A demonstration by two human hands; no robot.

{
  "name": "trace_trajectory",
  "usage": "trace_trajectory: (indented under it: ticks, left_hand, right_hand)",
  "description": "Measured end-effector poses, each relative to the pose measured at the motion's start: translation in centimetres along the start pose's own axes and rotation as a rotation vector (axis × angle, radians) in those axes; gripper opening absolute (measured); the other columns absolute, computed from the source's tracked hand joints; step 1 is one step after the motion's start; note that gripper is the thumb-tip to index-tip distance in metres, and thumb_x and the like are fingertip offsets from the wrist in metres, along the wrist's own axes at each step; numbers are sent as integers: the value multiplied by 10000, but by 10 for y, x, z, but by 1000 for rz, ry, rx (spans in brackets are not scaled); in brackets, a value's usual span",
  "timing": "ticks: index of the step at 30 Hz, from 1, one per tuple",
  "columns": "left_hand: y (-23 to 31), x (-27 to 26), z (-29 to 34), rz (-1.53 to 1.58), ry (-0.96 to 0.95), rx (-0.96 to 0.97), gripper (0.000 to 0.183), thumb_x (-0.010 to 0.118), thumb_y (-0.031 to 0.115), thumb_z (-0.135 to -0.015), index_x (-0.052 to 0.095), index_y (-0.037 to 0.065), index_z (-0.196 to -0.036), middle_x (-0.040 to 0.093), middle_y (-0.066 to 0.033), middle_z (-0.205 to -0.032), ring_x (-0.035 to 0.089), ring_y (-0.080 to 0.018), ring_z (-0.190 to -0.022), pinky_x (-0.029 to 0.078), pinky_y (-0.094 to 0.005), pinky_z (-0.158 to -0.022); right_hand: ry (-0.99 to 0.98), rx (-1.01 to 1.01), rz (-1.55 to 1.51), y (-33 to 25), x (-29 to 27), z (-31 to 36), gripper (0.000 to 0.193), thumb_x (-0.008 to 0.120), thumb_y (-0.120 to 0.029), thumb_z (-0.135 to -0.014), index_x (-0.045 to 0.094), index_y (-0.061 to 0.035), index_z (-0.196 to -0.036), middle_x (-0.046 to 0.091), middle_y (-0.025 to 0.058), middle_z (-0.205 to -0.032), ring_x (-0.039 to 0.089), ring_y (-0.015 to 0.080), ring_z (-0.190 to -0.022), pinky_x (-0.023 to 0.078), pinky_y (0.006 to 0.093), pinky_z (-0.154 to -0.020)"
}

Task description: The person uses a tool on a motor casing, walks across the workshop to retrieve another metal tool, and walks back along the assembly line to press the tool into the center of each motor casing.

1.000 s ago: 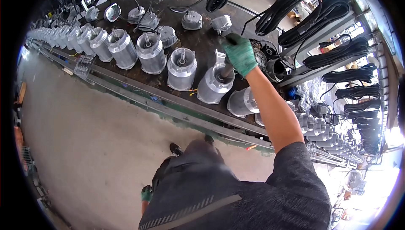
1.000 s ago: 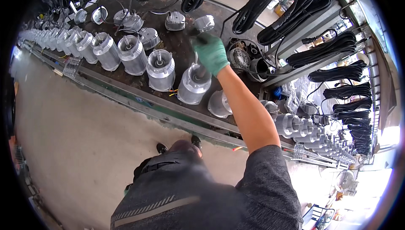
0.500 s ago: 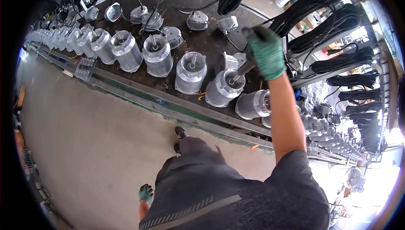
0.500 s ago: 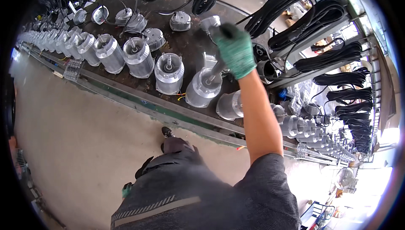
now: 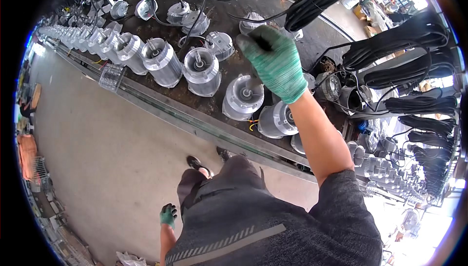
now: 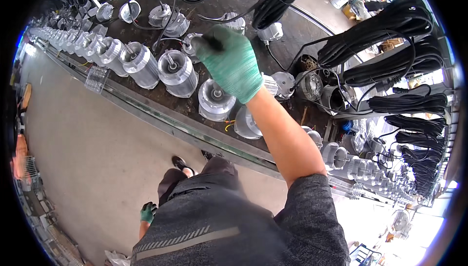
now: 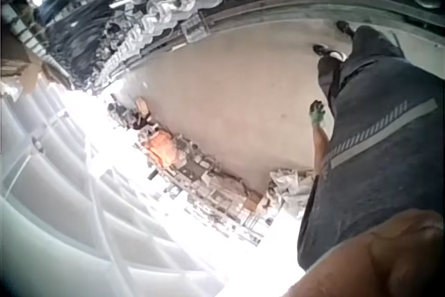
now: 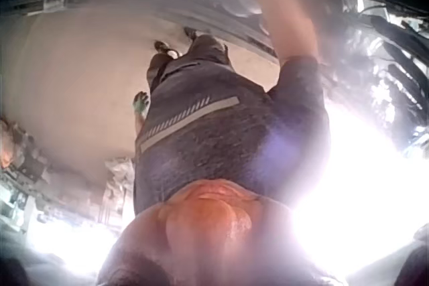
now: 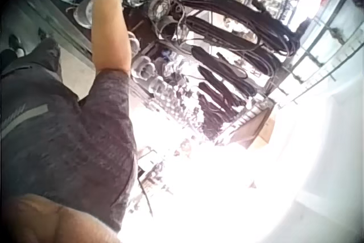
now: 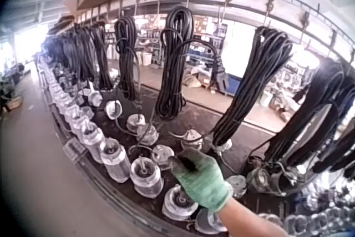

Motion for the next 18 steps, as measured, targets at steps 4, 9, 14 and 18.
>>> trace_trajectory:
  ticks: [4, 9, 14, 18]
  left_hand:
    - [22, 6, 1, -180, -63, 79, 292, 574, 342, -965, 580, 160, -1193, 672, -53, -1055, 636, -214, -904, 486, -389, -703]
    - [54, -3, -15, -149, -62, -14, 245, 581, 301, -950, 579, 163, -1152, 660, -45, -980, 603, -188, -783, 459, -337, -631]
    - [99, -15, -39, -213, -81, 72, 290, 566, 306, -954, 573, 144, -1195, 668, -56, -1036, 620, -214, -880, 476, -392, -719]
    - [113, -33, -70, -149, -90, 119, 308, 563, 315, -968, 574, 142, -1223, 674, -62, -1090, 633, -231, -947, 482, -431, -769]
  right_hand:
    - [27, 26, 202, 45, 25, 2, 241, 735, -240, -854, 645, -19, -892, 653, 172, -754, 608, 270, -632, 497, 362, -630]
    - [-19, 101, 185, 53, 23, -5, 159, 702, -167, -859, 649, -21, -893, 643, 130, -739, 570, 187, -629, 490, 334, -636]
    - [59, 57, 288, 36, 24, -3, 170, 705, -163, -847, 642, -14, -902, 641, 124, -753, 547, 187, -659, 488, 335, -654]
    - [44, 224, 181, 60, 25, 0, 171, 695, -148, -853, 635, -9, -932, 644, 108, -750, 543, 180, -647, 487, 324, -642]
Point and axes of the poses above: each hand's wrist, its own z-axis away from the middle knuckle, its own x-axis out of the palm, y = z × x, the point moved 7 cm from there along -z, towards the middle knuckle
